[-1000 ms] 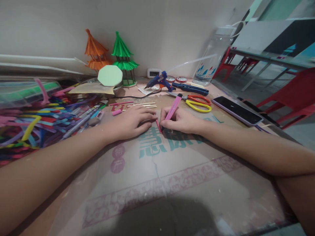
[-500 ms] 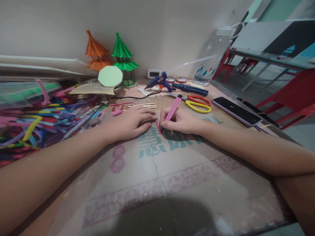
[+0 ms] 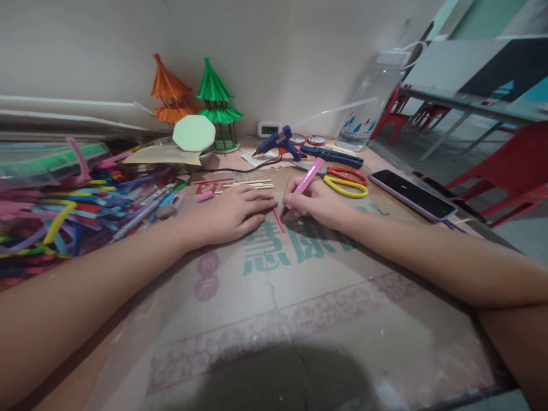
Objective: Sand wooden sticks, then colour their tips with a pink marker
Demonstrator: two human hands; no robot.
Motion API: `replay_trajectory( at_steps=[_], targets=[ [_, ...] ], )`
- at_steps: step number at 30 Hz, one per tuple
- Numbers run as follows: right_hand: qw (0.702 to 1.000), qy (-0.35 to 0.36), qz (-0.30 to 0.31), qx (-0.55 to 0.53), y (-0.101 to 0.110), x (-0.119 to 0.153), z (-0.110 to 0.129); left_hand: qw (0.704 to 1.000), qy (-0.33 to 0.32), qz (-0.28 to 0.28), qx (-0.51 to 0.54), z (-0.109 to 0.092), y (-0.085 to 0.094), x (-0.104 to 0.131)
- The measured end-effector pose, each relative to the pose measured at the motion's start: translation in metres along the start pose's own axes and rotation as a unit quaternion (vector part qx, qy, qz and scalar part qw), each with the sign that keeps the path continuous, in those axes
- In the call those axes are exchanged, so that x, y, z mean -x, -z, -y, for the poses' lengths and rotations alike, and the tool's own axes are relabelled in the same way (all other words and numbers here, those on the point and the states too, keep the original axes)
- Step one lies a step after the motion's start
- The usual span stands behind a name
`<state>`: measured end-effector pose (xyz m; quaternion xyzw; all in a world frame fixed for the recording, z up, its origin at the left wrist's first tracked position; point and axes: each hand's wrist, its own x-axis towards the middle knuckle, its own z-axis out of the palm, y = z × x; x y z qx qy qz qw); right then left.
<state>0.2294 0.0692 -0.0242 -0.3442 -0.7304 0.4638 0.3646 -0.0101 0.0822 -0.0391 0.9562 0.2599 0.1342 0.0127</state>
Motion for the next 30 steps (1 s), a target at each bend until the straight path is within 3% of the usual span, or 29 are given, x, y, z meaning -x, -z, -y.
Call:
replay_trajectory(
  at_steps=[5, 15, 25, 30],
  targets=[
    [1.000, 0.002, 0.000, 0.023, -0.0004, -0.0007, 0.0008, 0.999, 0.025, 0.004, 0.021, -0.0046, 0.0044, -0.0020],
    [0.994, -0.003, 0.002, 0.106, -0.0015, -0.0014, -0.0013, 1.000, 0.009, 0.010, 0.024, -0.0041, 0.0050, -0.0031],
    [0.994, -0.017, 0.059, 0.093, -0.0004, 0.0024, 0.0026, 1.000, 0.011, 0.011, 0.022, -0.0045, 0.0053, -0.0027],
    [0.992, 0.006, 0.012, 0.122, -0.0021, -0.0003, 0.0006, 1.000, 0.010, 0.009, 0.025, -0.0043, 0.0052, -0.0028]
  ],
)
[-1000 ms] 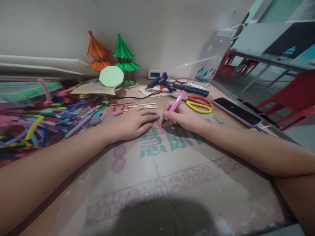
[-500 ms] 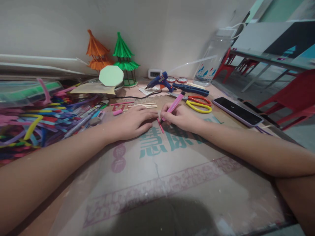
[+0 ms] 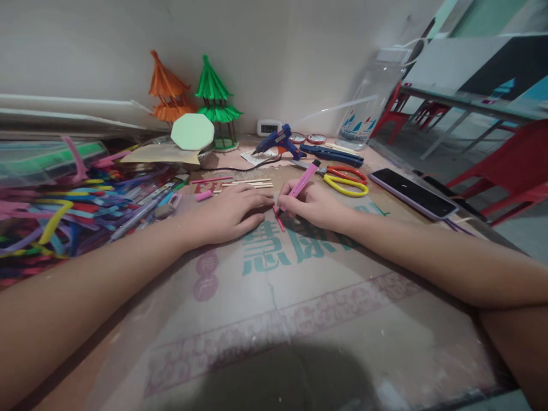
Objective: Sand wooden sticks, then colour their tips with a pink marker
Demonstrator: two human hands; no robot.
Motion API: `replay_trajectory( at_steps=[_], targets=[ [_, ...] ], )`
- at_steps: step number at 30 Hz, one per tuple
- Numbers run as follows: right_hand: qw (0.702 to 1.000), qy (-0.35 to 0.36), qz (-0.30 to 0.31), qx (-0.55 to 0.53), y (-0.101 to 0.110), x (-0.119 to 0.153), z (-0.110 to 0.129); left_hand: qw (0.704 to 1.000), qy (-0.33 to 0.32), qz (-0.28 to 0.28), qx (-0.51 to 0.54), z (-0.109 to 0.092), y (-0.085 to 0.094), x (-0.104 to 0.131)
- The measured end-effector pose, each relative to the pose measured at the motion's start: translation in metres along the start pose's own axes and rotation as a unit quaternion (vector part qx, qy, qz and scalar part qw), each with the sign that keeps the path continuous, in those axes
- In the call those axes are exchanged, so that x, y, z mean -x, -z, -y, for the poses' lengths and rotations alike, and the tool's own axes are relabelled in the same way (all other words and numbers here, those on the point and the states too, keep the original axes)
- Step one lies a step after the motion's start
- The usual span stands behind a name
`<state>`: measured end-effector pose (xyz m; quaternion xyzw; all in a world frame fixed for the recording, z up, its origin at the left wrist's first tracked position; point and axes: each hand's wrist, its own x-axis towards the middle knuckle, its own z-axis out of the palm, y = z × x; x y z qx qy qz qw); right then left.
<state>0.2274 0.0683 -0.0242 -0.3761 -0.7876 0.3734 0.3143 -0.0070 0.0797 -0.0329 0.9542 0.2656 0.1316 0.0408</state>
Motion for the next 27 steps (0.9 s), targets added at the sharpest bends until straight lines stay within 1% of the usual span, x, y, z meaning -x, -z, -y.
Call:
replay_trajectory(
  at_steps=[4, 10, 15, 24, 27],
  targets=[
    [0.999, -0.008, -0.035, 0.021, -0.0004, -0.0024, -0.0012, 1.000, 0.002, -0.004, -0.003, 0.0005, -0.0004, 0.0007],
    [0.998, -0.027, -0.048, 0.031, 0.0001, -0.0032, -0.0026, 1.000, 0.004, -0.011, -0.006, 0.0000, -0.0009, 0.0012],
    [0.999, -0.032, -0.025, -0.001, 0.0003, -0.0028, -0.0031, 1.000, 0.013, -0.011, 0.001, -0.0005, -0.0008, 0.0008],
    [0.999, -0.025, 0.009, -0.038, 0.0011, -0.0010, -0.0007, 1.000, 0.002, -0.004, -0.003, -0.0003, 0.0002, 0.0003],
    [1.000, -0.009, -0.011, -0.017, 0.0000, -0.0011, -0.0012, 1.000, 0.004, -0.008, -0.002, -0.0017, 0.0005, 0.0001]
  ],
)
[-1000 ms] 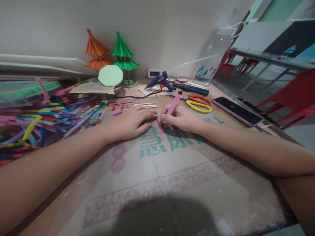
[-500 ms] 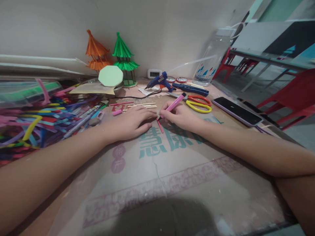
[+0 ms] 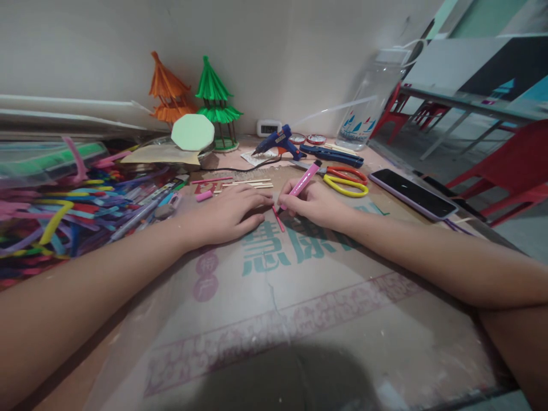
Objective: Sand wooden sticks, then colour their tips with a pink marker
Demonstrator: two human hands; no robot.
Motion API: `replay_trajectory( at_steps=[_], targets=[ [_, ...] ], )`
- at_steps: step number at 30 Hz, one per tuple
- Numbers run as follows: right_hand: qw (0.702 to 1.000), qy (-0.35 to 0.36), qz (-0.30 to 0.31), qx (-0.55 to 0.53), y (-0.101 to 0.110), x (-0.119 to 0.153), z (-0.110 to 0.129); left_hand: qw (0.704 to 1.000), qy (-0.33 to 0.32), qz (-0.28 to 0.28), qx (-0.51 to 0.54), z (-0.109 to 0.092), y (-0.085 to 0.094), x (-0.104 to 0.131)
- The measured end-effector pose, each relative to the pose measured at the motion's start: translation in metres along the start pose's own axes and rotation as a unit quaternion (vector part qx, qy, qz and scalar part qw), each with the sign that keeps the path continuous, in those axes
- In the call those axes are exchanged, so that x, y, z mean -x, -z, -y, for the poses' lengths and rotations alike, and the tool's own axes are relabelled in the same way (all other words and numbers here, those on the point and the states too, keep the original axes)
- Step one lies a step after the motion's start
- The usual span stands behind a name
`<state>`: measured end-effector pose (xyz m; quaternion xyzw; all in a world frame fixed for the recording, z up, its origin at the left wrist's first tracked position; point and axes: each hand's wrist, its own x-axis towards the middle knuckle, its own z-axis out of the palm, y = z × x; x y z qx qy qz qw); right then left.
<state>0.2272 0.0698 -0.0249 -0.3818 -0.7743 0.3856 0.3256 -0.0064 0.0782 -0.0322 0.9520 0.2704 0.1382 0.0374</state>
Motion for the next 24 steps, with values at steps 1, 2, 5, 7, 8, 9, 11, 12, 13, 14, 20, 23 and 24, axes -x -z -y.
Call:
replay_trajectory(
  at_steps=[1, 2, 5, 7, 8, 9, 11, 12, 13, 14, 20, 23, 24],
  targets=[
    [1.000, 0.002, -0.014, 0.009, 0.000, 0.000, -0.001, 1.000, 0.002, -0.003, 0.001, 0.000, 0.000, 0.000],
    [0.999, 0.003, -0.032, 0.015, -0.001, 0.000, -0.001, 1.000, 0.004, -0.007, 0.002, -0.001, 0.000, 0.000],
    [0.997, 0.000, -0.081, 0.007, 0.000, -0.001, -0.005, 1.000, 0.016, -0.020, 0.002, 0.000, -0.002, 0.001],
    [0.994, 0.003, -0.108, -0.006, 0.001, -0.003, -0.008, 0.999, 0.019, -0.041, -0.007, 0.000, -0.003, 0.002],
    [0.993, 0.004, -0.115, -0.011, 0.001, -0.003, -0.009, 0.998, 0.012, -0.056, -0.016, 0.000, -0.004, 0.002],
    [0.993, 0.003, -0.119, -0.015, 0.002, -0.004, -0.010, 0.997, -0.001, -0.073, -0.025, -0.001, -0.004, 0.002],
    [0.993, -0.007, -0.119, -0.023, 0.003, -0.004, -0.010, 0.994, -0.045, -0.089, -0.041, -0.004, -0.005, 0.001],
    [0.992, -0.015, -0.118, -0.029, 0.003, -0.004, -0.009, 0.993, -0.069, -0.086, -0.047, -0.007, -0.006, 0.000],
    [0.992, -0.026, -0.116, -0.033, 0.002, -0.004, -0.008, 0.992, -0.088, -0.072, -0.052, -0.009, -0.006, 0.000],
    [0.992, -0.037, -0.115, -0.036, 0.002, -0.004, -0.007, 0.992, -0.099, -0.058, -0.058, -0.012, -0.006, 0.000],
    [0.990, -0.051, -0.122, -0.044, 0.002, -0.003, -0.006, 0.986, -0.094, -0.058, -0.122, -0.012, 0.011, 0.001],
    [0.991, -0.042, -0.115, -0.050, 0.002, -0.002, -0.006, 0.980, -0.010, -0.083, -0.183, 0.009, 0.029, 0.005],
    [0.992, -0.043, -0.108, -0.053, 0.002, -0.002, -0.005, 0.972, 0.042, -0.089, -0.213, 0.018, 0.034, 0.007]
  ],
)
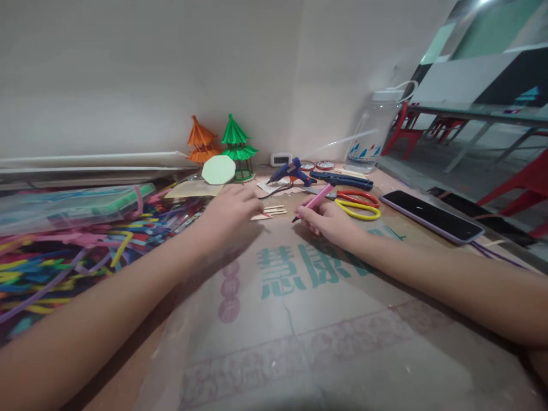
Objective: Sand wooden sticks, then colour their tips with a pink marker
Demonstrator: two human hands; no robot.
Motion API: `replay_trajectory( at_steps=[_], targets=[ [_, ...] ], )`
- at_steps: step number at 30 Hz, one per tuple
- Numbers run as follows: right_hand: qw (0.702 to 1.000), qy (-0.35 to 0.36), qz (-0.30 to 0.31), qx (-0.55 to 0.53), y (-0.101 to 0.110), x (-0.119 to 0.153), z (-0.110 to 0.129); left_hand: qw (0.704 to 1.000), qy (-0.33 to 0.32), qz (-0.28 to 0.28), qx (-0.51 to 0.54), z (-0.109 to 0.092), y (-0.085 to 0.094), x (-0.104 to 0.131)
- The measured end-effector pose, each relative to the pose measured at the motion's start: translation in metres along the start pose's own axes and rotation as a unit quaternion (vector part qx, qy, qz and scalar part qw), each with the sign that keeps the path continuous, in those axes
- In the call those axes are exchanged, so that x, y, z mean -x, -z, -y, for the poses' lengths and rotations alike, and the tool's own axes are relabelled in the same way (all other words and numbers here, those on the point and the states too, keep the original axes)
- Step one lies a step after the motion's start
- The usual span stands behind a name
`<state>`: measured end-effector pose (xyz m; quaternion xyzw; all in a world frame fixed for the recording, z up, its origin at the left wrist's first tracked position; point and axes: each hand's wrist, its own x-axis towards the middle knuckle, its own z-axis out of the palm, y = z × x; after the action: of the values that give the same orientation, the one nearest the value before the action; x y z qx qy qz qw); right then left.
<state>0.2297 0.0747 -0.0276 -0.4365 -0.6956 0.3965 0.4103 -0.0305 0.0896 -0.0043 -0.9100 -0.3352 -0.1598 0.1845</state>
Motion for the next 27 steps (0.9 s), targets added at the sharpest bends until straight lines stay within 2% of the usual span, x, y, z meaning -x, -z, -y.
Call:
replay_trajectory(
  at_steps=[2, 4, 7, 10, 16, 22, 25, 27],
  targets=[
    [1.000, -0.003, 0.011, -0.002, 0.000, 0.000, 0.001, 0.991, 0.103, 0.033, -0.078, 0.019, -0.001, 0.003],
    [1.000, -0.007, 0.016, 0.001, -0.001, 0.001, 0.002, 0.986, 0.129, 0.052, -0.097, 0.031, -0.005, 0.005],
    [1.000, -0.013, 0.013, 0.000, -0.001, 0.000, 0.002, 0.985, 0.132, 0.053, -0.093, 0.036, -0.010, 0.008],
    [1.000, -0.014, 0.013, 0.003, -0.001, 0.000, 0.001, 0.988, 0.123, 0.049, -0.073, 0.028, -0.010, 0.006],
    [1.000, -0.012, 0.016, 0.010, -0.001, 0.001, 0.003, 0.992, 0.089, 0.082, -0.028, 0.005, -0.007, 0.004],
    [1.000, -0.010, 0.024, 0.005, -0.001, 0.001, 0.003, 0.992, 0.071, 0.089, -0.050, 0.003, -0.012, 0.005],
    [1.000, -0.002, 0.016, -0.004, 0.000, 0.001, 0.003, 0.992, 0.060, 0.086, -0.067, -0.003, -0.006, 0.004],
    [1.000, 0.002, 0.011, -0.012, 0.000, 0.002, 0.004, 0.993, 0.066, 0.075, -0.064, -0.013, 0.000, 0.002]
  ],
)
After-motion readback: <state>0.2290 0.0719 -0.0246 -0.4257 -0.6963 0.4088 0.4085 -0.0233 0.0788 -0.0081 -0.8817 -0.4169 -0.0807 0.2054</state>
